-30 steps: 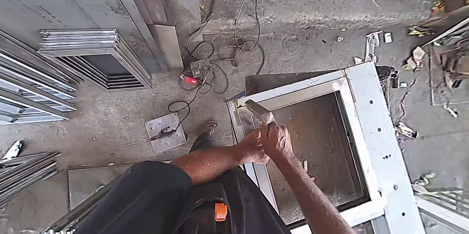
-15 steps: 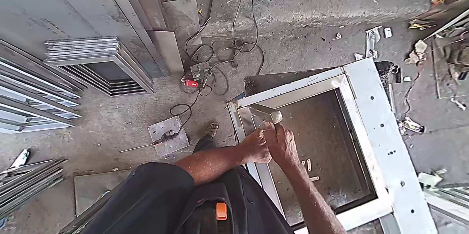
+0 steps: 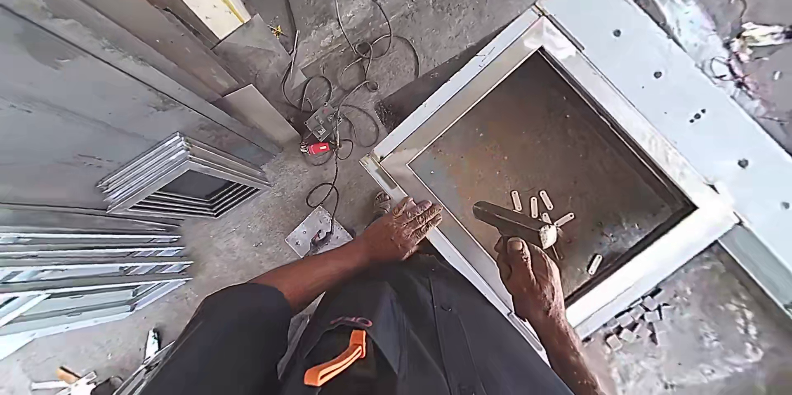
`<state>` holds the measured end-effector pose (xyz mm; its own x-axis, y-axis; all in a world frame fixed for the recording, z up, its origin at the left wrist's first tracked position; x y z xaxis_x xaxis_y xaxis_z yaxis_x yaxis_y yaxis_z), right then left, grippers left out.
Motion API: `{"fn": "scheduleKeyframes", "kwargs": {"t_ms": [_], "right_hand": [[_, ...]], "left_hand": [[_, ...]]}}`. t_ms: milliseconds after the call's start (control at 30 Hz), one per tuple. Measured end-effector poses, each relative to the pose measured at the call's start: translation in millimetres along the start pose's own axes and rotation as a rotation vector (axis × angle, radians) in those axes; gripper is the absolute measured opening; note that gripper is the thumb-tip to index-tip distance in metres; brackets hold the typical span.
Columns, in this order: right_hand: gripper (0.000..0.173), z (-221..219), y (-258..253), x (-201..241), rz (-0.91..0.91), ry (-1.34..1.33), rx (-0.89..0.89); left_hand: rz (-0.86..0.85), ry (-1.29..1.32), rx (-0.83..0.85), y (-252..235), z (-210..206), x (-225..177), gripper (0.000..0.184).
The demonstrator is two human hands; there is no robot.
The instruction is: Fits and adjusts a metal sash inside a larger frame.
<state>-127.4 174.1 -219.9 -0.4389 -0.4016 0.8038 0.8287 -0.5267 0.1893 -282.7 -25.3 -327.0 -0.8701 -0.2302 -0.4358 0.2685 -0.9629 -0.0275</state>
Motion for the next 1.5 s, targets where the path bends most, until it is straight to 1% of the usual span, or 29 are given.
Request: {"fn": "scheduleKeyframes", "kwargs": {"t_ms": [67,167,233,333,400,467,533,600,667,700,733,767,800,833,900,933,967,1000,1033,1067,1167,1267,1367,1433,1500], "right_hand": [[0.061,9,27,-8,-0.099,-0.043,-0.062],[0.055,29,57,-25,-0.169,-0.076,-0.206],[0.052,42,75,-39,-0.214,-0.114,-0.302],[0.052,66,109,-65,-0.298,-0.157,-0.411],[0.052,82,135,-87,-0.313,-0.180,-0.487],[0.050,97,160,-106,-0.325,-0.182,-0.552],[0.052,108,188,-122,-0.347,-0.170,-0.594],[0.057,114,217,-138,-0.371,-0.195,-0.635],[0.055,120,242,-151,-0.392,-0.230,-0.659],[0.054,121,254,-158,-0.406,-0.253,-0.665],[0.054,121,265,-164,-0.423,-0.279,-0.668],[0.054,121,275,-169,-0.435,-0.299,-0.671],[0.053,121,285,-174,-0.437,-0.312,-0.667],[0.053,120,295,-180,-0.434,-0.307,-0.651],[0.052,119,313,-191,-0.426,-0.262,-0.590],[0.053,119,319,-196,-0.416,-0.237,-0.563],[0.053,119,323,-201,-0.401,-0.215,-0.537],[0.053,119,326,-204,-0.383,-0.200,-0.509],[0.053,119,328,-207,-0.359,-0.189,-0.484],[0.054,119,330,-209,-0.336,-0.176,-0.460],[0.056,123,331,-215,-0.273,-0.112,-0.388],[0.057,118,336,-216,-0.242,-0.094,-0.328],[0.059,119,331,-223,-0.217,-0.091,-0.329],[0.062,116,332,-227,-0.207,-0.098,-0.331],[0.061,119,329,-230,-0.199,-0.123,-0.314]], "left_hand": [[-0.021,-0.028,0.032,3,2,-2,0.061],[-0.099,-0.059,0.088,3,5,4,0.061],[-0.144,-0.064,0.089,6,6,12,0.059],[-0.142,-0.003,0.067,4,8,12,0.048],[-0.116,0.053,0.051,-5,9,3,0.044],[-0.108,0.068,0.060,-22,10,-20,0.047],[-0.152,0.066,0.119,-42,1,-58,0.050],[-0.291,0.056,0.200,-57,-17,-99,0.054],[-0.454,0.044,0.280,-63,-38,-134,0.056],[-0.506,0.040,0.309,-61,-48,-145,0.057],[-0.518,0.045,0.320,-59,-58,-154,0.058],[-0.484,0.056,0.317,-60,-65,-164,0.059],[-0.412,0.079,0.324,-64,-69,-176,0.063],[-0.305,0.116,0.372,-72,-70,-191,0.069],[-0.021,0.175,0.538,-98,-73,-225,0.081],[0.121,0.199,0.656,-115,-76,-242,0.085],[0.241,0.219,0.783,-132,-80,-256,0.088],[0.324,0.235,0.869,-146,-87,-268,0.085],[0.364,0.232,0.915,-155,-95,-276,0.073],[0.399,0.215,0.942,-161,-103,-281,0.068],[0.491,0.189,0.943,-166,-119,-284,0.070],[0.509,0.112,0.962,-159,-119,-284,0.071],[0.522,0.096,0.975,-167,-115,-286,0.078],[0.558,0.156,0.961,-164,-117,-285,0.081],[0.624,0.363,0.891,-170,-121,-284,0.076]]}}
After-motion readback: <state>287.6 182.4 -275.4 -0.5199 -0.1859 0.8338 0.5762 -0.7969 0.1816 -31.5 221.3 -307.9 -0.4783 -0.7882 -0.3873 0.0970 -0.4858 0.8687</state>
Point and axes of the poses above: each hand's wrist, its own y-axis away from the middle knuckle, its own z-axis out of the back of the hand, x = y × z, the point moved 2 cm from there along -y, towards the middle knuckle, and after that the axes turned 11 degrees about z, right-handed, at the moved point
